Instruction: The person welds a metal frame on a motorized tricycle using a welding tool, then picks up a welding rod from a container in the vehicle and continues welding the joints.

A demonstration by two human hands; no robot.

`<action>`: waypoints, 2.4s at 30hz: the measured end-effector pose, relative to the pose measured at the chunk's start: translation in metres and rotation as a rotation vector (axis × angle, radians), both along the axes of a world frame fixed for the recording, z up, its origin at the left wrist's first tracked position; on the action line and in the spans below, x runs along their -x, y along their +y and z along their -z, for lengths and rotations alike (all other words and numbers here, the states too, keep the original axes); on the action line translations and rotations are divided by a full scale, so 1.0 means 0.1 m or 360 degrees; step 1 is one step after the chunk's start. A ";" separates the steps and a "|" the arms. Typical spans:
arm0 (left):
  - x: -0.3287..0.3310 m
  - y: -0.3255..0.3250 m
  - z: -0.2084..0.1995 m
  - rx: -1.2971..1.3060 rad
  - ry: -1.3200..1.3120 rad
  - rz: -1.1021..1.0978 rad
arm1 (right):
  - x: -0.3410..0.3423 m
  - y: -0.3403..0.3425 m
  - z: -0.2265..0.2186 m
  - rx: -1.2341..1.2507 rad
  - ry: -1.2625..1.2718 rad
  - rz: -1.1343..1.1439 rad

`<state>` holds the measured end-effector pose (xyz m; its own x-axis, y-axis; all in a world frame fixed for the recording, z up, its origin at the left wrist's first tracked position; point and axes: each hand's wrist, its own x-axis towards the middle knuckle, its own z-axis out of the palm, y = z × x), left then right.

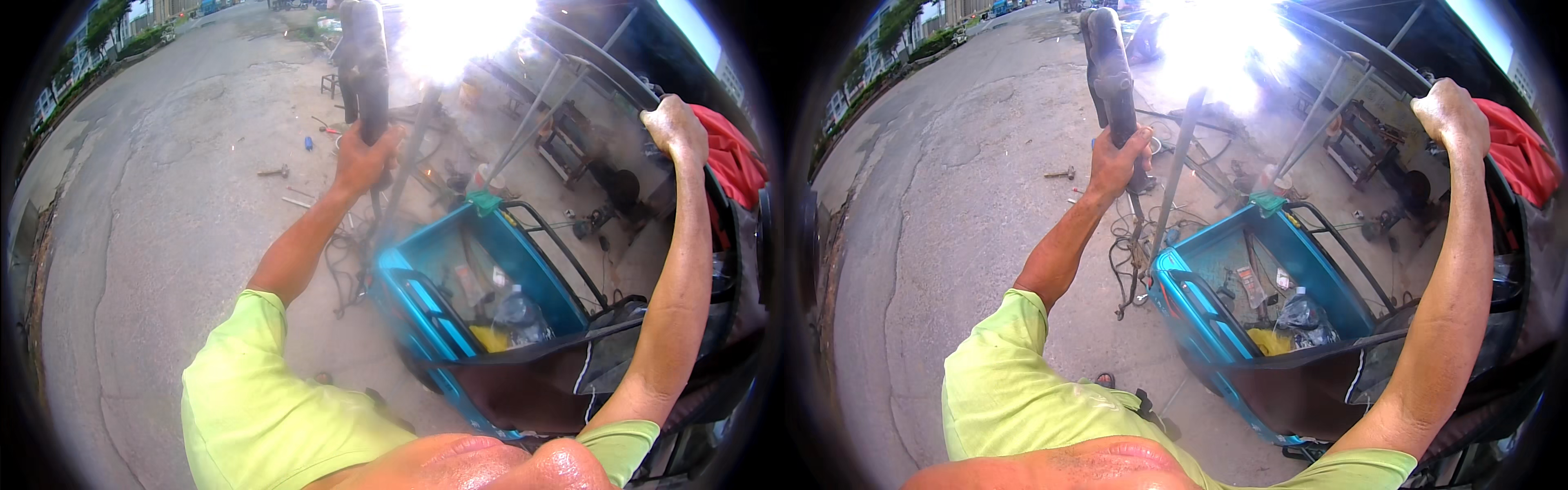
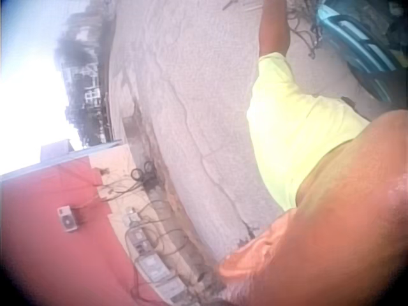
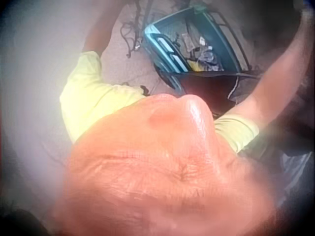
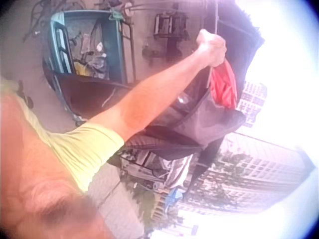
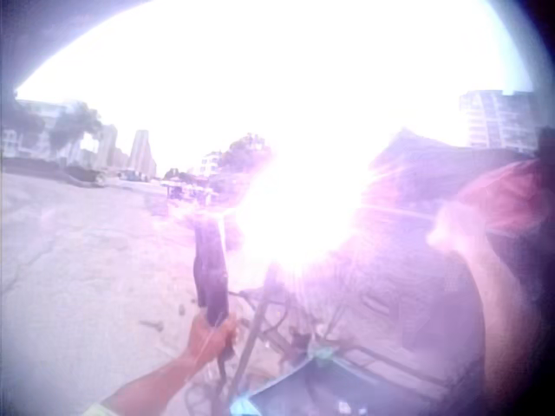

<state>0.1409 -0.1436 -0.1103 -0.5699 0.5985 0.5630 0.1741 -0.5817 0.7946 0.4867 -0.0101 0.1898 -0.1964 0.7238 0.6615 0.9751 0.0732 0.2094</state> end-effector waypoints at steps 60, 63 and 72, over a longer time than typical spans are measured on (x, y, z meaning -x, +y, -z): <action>0.07 0.15 -0.03 -0.0065 0.0015 0.0052 | 0.03 -0.05 0.02 -0.0054 -0.0034 -0.0027; 0.10 0.17 0.00 0.0001 0.0073 0.0035 | 0.03 -0.04 0.02 -0.0094 -0.0034 -0.0030; 0.09 0.38 0.10 -0.0125 -0.0084 0.0066 | -0.22 0.11 0.02 -0.0073 -0.0019 -0.0051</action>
<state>0.1317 -0.1060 -0.1207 -0.5755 0.5774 0.5791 0.1075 -0.6486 0.7535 0.5092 0.0006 0.1879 -0.2268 0.6859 0.6914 0.9699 0.0942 0.2246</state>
